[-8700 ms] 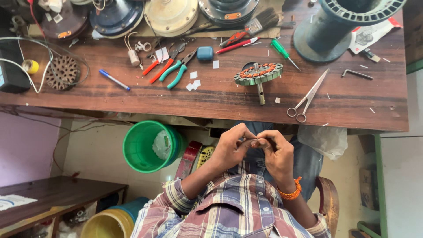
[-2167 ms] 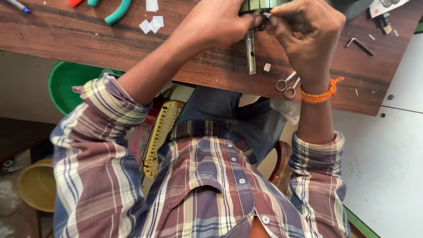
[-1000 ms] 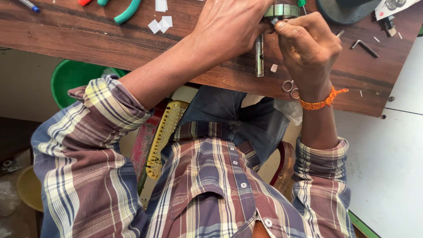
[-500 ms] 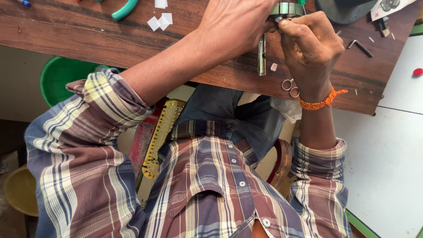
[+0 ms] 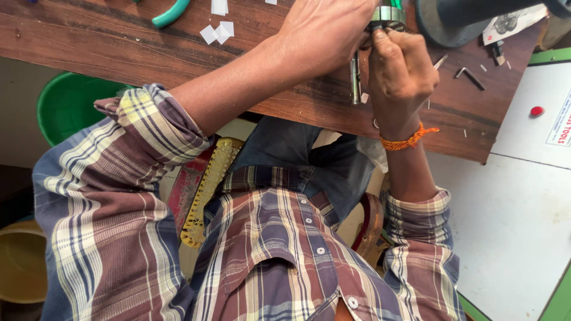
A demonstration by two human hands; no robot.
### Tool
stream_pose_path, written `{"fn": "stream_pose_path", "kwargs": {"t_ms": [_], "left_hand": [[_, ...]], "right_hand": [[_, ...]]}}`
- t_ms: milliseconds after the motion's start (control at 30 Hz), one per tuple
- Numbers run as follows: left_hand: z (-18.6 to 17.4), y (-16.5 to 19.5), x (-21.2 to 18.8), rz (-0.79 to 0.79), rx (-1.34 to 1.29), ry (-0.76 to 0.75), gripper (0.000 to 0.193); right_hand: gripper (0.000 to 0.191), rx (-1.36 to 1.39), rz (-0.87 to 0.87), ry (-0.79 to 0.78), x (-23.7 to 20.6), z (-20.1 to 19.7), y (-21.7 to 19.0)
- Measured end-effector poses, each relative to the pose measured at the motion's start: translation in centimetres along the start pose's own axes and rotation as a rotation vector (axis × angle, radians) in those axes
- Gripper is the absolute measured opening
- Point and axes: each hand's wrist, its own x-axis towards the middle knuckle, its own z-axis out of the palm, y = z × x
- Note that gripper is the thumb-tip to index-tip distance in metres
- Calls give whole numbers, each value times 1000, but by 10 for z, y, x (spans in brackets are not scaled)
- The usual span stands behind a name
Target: The person sits at a workbench preparing an electric motor armature for rewinding. They insert small white insulating paper strips into the copper-wound stator slots one at a time, press them down with a screwdriver, trim paper with scissors, and rotate the armature to reach each slot.
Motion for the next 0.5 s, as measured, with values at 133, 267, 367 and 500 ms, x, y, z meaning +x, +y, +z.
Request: {"fn": "stream_pose_path", "kwargs": {"t_ms": [133,267,367,500], "left_hand": [[-5,-8,6,1,-98,-63,32],[-10,-8,10,-21,-109,-167,27],[-13,-4,14,-8,-85,-154,29],[-23,-5,13,-32,-132,-325,30]], "right_hand": [[20,8,2,-54,6,-5,0],[22,70,1,-135,11,-16,8],[14,-38,-71,-65,11,-10,12],[10,-136,-67,-10,8,-8,12]]}}
